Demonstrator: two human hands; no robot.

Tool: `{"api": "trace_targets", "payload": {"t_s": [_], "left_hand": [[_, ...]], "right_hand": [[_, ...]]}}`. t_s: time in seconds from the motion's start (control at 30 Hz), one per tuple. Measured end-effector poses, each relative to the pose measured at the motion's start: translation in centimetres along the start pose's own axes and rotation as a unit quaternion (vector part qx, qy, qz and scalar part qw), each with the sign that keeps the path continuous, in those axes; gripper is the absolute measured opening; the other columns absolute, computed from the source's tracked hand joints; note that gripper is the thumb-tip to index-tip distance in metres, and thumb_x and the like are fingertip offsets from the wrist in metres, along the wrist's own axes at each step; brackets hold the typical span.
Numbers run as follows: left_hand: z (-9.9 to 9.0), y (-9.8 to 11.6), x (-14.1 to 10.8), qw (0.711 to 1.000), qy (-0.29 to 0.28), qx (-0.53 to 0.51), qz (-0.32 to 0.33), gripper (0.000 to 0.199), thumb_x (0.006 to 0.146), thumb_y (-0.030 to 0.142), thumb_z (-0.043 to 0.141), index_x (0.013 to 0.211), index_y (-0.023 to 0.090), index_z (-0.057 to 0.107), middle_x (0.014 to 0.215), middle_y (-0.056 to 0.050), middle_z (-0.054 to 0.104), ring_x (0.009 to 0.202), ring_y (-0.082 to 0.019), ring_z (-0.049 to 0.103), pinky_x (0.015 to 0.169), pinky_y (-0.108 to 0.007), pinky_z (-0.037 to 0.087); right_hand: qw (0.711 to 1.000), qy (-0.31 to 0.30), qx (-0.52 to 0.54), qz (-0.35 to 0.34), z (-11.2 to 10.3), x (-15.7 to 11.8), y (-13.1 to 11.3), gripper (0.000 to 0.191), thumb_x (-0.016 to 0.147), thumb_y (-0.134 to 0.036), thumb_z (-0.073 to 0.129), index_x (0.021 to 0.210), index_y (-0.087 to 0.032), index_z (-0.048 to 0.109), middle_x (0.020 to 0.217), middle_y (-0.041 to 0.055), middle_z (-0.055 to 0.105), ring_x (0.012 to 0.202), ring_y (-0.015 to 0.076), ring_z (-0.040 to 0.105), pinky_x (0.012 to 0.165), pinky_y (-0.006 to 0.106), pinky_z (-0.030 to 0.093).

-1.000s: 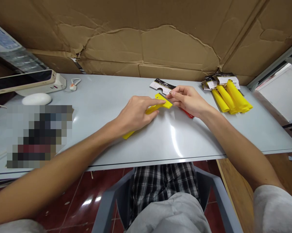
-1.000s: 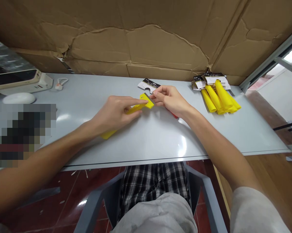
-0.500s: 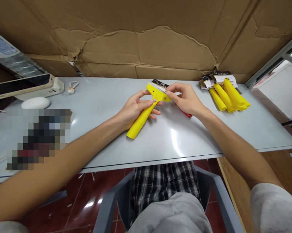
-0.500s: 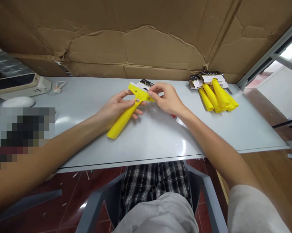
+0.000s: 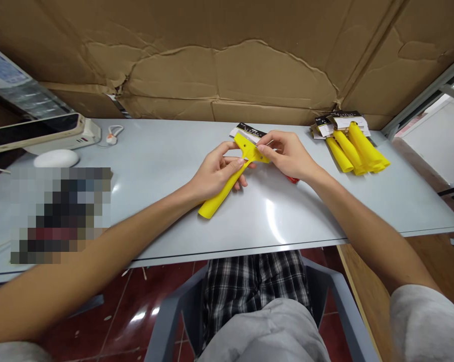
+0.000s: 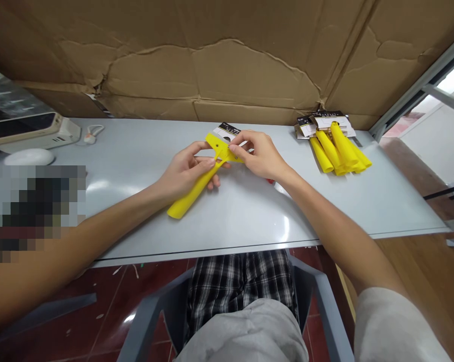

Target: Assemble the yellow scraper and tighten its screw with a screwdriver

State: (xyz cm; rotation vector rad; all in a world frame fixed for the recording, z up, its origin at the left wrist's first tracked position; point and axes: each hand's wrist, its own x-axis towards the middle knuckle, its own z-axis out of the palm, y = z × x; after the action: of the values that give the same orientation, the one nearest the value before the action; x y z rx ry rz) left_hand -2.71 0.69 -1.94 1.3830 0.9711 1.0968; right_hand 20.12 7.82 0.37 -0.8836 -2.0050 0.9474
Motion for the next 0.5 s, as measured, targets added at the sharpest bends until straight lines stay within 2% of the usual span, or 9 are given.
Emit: {"api": "trace_targets", "payload": {"t_s": [0.33,0.5], "left_hand": [[0.01,-0.04,-0.04,1.0,-0.005,0.004,0.0,0.047,0.102,0.041,0.081,0.135,0.02,0.054,0.107,-0.01,0.087,0.061,-0.015,0.077,0.055,-0.028,0.061],[-0.05,-0.31,0.04,1.0,-0.012,0.009,0.006,0.044,0.104,0.042,0.077,0.135,0.021,0.054,0.108,-0.01,0.086,0.062,-0.015,0.078,0.057,-0.029,0.062]], "right_hand": [[1.0,0.0,0.002,0.002,0.0,-0.09,0.03,0.024,0.1,-0.046,0.078,0.097,-0.022,0.077,0.107,0.0067,0.082,0.088,0.0195,0.071,0.08,0.035,0.058],[1.0,-0.001,0.008,0.004,-0.05,-0.12,0.14,0.027,0.1,-0.05,0.08,0.096,-0.023,0.078,0.099,0.0064,0.08,0.085,0.0198,0.07,0.075,0.034,0.058]]}}
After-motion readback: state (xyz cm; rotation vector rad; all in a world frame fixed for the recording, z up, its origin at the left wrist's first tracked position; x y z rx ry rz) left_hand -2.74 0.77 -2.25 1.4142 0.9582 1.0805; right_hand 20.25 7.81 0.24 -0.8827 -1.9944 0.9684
